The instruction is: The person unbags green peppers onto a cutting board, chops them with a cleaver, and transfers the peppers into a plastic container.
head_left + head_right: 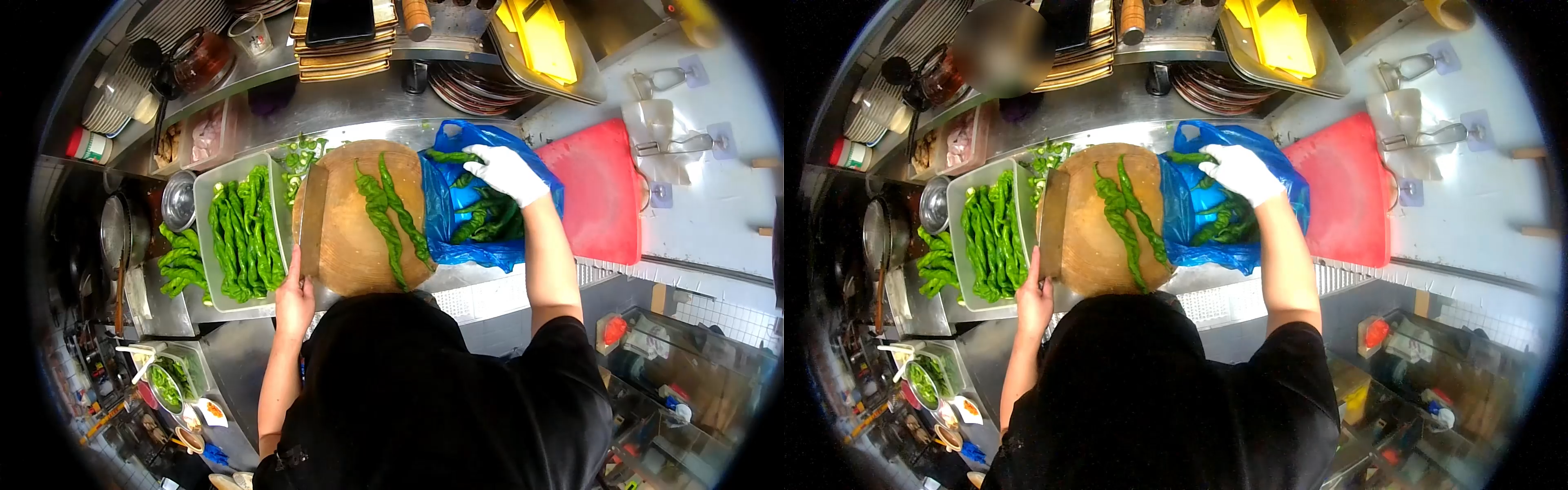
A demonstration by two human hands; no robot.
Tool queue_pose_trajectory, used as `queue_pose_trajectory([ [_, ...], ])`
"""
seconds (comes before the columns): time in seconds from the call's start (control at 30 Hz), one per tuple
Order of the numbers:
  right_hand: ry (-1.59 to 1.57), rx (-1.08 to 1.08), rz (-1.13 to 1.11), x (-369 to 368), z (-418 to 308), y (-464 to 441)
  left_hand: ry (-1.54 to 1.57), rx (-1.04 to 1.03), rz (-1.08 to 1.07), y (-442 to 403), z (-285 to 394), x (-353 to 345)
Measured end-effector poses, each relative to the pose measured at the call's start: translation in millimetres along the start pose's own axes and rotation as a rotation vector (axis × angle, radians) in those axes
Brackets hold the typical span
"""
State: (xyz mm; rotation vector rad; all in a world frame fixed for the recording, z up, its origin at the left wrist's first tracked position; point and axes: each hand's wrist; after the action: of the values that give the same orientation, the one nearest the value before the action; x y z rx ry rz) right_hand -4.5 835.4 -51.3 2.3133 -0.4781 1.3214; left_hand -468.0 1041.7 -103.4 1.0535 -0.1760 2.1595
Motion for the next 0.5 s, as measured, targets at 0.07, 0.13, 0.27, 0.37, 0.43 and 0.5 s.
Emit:
queue_pose_trajectory([
  [0.07, -0.052, -0.012, 0.039, 26, -11, 23, 0.002, -0.009, 0.007, 1, -1, 0],
  [0.13, -0.317, -0.181, -0.005, 63, -44, 54, 0.014, -0.011, 0.009, 1, -2, 0],
  [0.27, -0.320, -0.321, 0.051, 116, -78, 98, 0.019, 0.047, -0.026, -1, 5, 7],
  [0.37, -0.456, -0.277, 0.181, 131, -86, 120, 0.026, 0.082, -0.039, -1, 12, 11],
  [0.43, -0.623, -0.181, 0.329, 134, -91, 130, 0.048, 0.061, -0.021, -1, 8, 9],
  [0.5, -0.796, -0.073, 0.400, 140, -93, 133, 0.052, 0.059, -0.019, 0, 7, 9],
])
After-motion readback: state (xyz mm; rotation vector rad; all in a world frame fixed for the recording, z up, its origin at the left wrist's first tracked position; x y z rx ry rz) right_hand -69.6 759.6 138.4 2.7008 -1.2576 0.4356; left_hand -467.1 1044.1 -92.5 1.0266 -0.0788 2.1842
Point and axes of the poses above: each hand's wrist, its own y-axis away from the middle knuckle, its own x-axis out of the back of the hand, z = x × y, and after that the axes turned 3 degrees about z, right-handed
